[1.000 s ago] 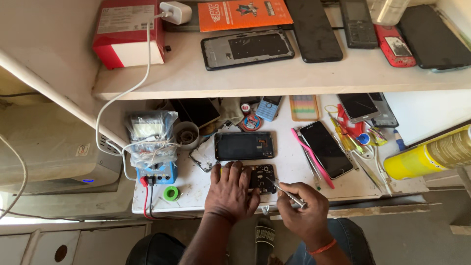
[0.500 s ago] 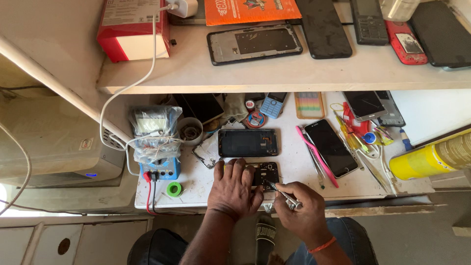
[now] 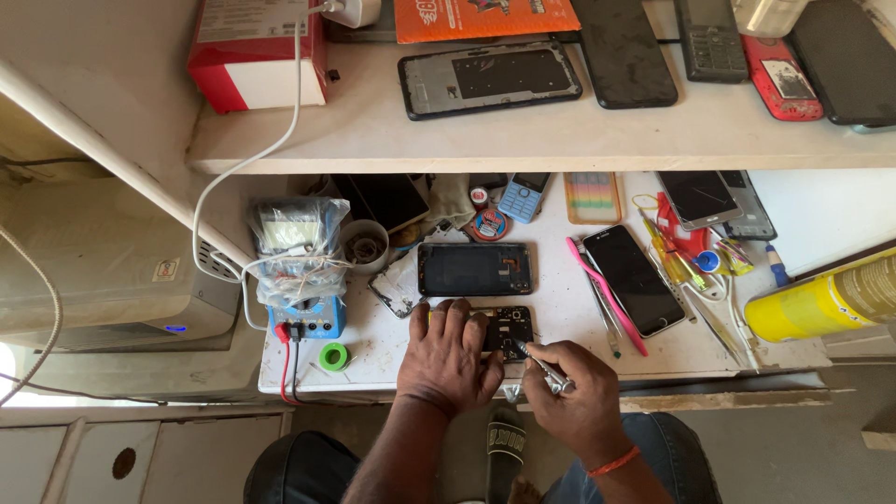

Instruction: The person cleans a disassembled smartphone motherboard with a pink toothbrush, then uses a screwdriver to work on the phone's internal components and pries at the frame. They reposition the phone parts on the bench and finally hold up the assembled phone with both hands.

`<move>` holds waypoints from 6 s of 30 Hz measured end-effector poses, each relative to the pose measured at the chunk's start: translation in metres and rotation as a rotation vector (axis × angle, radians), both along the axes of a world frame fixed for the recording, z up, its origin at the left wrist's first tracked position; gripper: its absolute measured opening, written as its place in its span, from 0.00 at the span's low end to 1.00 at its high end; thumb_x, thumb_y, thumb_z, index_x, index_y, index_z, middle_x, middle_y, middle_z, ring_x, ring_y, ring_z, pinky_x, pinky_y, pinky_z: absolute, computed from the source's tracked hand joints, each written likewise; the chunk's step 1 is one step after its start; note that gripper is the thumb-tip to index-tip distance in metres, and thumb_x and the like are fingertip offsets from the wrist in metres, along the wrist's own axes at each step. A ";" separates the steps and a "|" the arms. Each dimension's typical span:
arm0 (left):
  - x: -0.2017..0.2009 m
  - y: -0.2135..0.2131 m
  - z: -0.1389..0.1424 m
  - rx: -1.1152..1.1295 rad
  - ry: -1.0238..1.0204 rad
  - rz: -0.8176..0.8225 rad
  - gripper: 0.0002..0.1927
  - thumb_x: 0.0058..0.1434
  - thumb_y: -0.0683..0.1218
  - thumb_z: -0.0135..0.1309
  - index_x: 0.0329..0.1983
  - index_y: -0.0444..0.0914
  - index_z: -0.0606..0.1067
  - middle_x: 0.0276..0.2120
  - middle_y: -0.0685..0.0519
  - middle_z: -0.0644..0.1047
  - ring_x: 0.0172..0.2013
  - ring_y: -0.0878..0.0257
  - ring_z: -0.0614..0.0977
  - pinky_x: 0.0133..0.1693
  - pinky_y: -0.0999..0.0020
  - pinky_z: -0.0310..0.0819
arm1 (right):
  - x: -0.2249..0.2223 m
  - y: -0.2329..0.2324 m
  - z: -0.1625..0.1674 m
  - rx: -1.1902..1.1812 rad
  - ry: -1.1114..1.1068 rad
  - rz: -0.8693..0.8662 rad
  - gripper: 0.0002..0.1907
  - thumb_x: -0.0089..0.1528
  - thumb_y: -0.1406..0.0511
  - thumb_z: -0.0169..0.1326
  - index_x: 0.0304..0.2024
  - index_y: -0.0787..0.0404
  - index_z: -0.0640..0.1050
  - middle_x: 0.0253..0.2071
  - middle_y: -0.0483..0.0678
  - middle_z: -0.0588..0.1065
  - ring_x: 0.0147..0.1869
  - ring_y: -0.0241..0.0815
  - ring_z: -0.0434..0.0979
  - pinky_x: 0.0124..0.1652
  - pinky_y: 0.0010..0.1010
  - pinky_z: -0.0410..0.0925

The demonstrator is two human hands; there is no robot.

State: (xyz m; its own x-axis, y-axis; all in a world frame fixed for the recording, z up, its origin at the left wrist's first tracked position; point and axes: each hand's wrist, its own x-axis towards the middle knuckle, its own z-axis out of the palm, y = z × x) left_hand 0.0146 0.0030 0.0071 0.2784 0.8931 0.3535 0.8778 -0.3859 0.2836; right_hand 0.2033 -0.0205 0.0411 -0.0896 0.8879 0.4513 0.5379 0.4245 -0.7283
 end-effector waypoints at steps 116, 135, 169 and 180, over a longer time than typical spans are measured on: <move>0.001 0.000 0.002 -0.079 -0.004 0.013 0.32 0.55 0.63 0.51 0.54 0.35 0.71 0.57 0.39 0.69 0.59 0.45 0.68 0.62 0.37 0.49 | 0.014 0.043 -0.046 -0.232 0.607 -0.028 0.21 0.67 0.70 0.56 0.58 0.72 0.64 0.40 0.51 0.81 0.39 0.33 0.80 0.40 0.24 0.75; 0.000 0.000 0.000 -0.063 0.017 0.027 0.33 0.56 0.63 0.52 0.55 0.34 0.71 0.55 0.39 0.69 0.57 0.46 0.69 0.62 0.37 0.50 | -0.012 0.038 -0.034 -0.158 0.498 -0.053 0.36 0.67 0.73 0.51 0.74 0.63 0.50 0.40 0.52 0.78 0.37 0.31 0.76 0.37 0.21 0.73; 0.000 0.000 0.007 -0.070 0.023 0.024 0.33 0.54 0.63 0.52 0.54 0.35 0.71 0.54 0.40 0.70 0.57 0.47 0.69 0.63 0.39 0.49 | -0.013 0.037 -0.038 -0.105 0.416 -0.044 0.35 0.68 0.72 0.50 0.74 0.64 0.50 0.40 0.53 0.78 0.39 0.33 0.76 0.41 0.24 0.74; 0.001 0.001 0.005 -0.074 0.019 0.025 0.33 0.54 0.63 0.52 0.54 0.35 0.71 0.54 0.40 0.70 0.57 0.47 0.69 0.63 0.39 0.50 | -0.011 0.036 -0.040 -0.083 0.350 -0.028 0.35 0.67 0.74 0.50 0.73 0.65 0.50 0.42 0.53 0.78 0.39 0.34 0.77 0.42 0.24 0.73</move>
